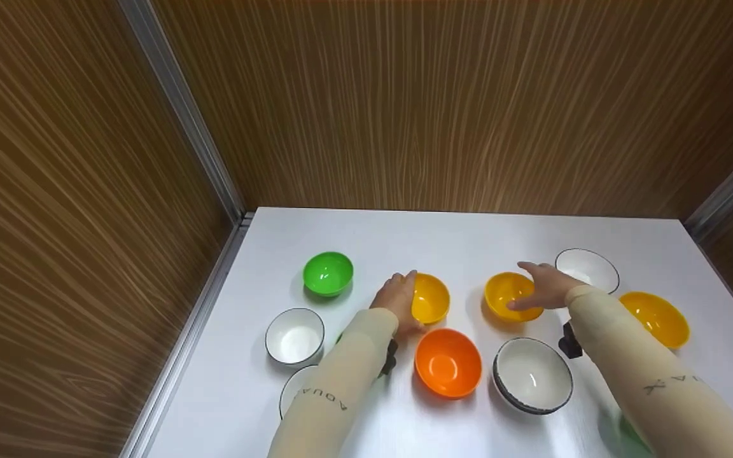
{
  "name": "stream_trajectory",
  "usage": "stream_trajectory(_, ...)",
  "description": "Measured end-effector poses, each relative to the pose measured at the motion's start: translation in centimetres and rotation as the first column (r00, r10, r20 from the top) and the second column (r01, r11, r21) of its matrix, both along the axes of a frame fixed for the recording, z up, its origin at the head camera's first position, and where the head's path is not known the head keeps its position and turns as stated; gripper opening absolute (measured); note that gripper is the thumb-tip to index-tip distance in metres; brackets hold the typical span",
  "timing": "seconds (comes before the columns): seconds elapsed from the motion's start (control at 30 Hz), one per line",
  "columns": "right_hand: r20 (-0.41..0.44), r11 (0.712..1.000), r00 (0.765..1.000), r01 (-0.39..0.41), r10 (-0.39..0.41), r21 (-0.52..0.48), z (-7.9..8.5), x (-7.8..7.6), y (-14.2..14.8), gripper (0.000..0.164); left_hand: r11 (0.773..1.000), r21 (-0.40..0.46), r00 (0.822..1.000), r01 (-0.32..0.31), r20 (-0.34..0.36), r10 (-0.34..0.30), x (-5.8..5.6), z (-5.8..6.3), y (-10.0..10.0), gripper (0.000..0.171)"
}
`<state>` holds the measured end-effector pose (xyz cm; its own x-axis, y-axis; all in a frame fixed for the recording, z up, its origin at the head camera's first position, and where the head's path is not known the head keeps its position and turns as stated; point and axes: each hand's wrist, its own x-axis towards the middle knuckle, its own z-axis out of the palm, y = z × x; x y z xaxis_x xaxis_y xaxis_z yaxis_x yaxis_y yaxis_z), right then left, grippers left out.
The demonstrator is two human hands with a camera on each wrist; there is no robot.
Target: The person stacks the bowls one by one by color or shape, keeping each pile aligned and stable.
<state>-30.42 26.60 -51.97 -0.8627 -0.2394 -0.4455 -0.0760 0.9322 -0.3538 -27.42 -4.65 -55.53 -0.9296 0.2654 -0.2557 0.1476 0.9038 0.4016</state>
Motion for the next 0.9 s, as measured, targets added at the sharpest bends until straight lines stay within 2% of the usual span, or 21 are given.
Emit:
stream_trajectory(0.2, -0.014, 0.996, 0.999, -0.038, 0.039, 0.075, 0.0, -0.2, -1.3, 0.117, 1.000, 0.013, 0.999, -0.018, 0.032, 0.017, 0.2, 0.3, 0.3, 0.111)
stream_trajectory(0.27, -0.010, 0.994, 0.999, -0.050, 0.051, 0.094, -0.1, -0.3, -1.5, 0.117, 1.000, 0.004, 1.000, -0.010, 0.023, 0.010, 0.3, 0.3, 0.4, 0.111)
stream_trajectory(0.5, -0.005, 0.986, 0.996, -0.092, 0.094, 0.139, -1.7, -0.8, -1.5, 0.118, 0.999, 0.024, 0.998, -0.030, 0.054, 0.028, 0.5, 0.4, 0.7, 0.113)
stream_trajectory(0.73, 0.027, 0.986, 0.996, -0.085, 0.082, 0.143, -2.2, -0.9, -1.6, 0.119, 0.998, 0.029, 0.995, -0.052, 0.088, 0.049, 0.7, 0.6, 0.8, 0.115)
stream_trajectory(0.9, 0.033, 0.985, 0.995, -0.100, 0.097, 0.144, -2.0, -0.7, -1.8, 0.118, 1.000, -0.009, 1.000, 0.005, 0.025, -0.005, 0.5, 0.4, 0.6, 0.114)
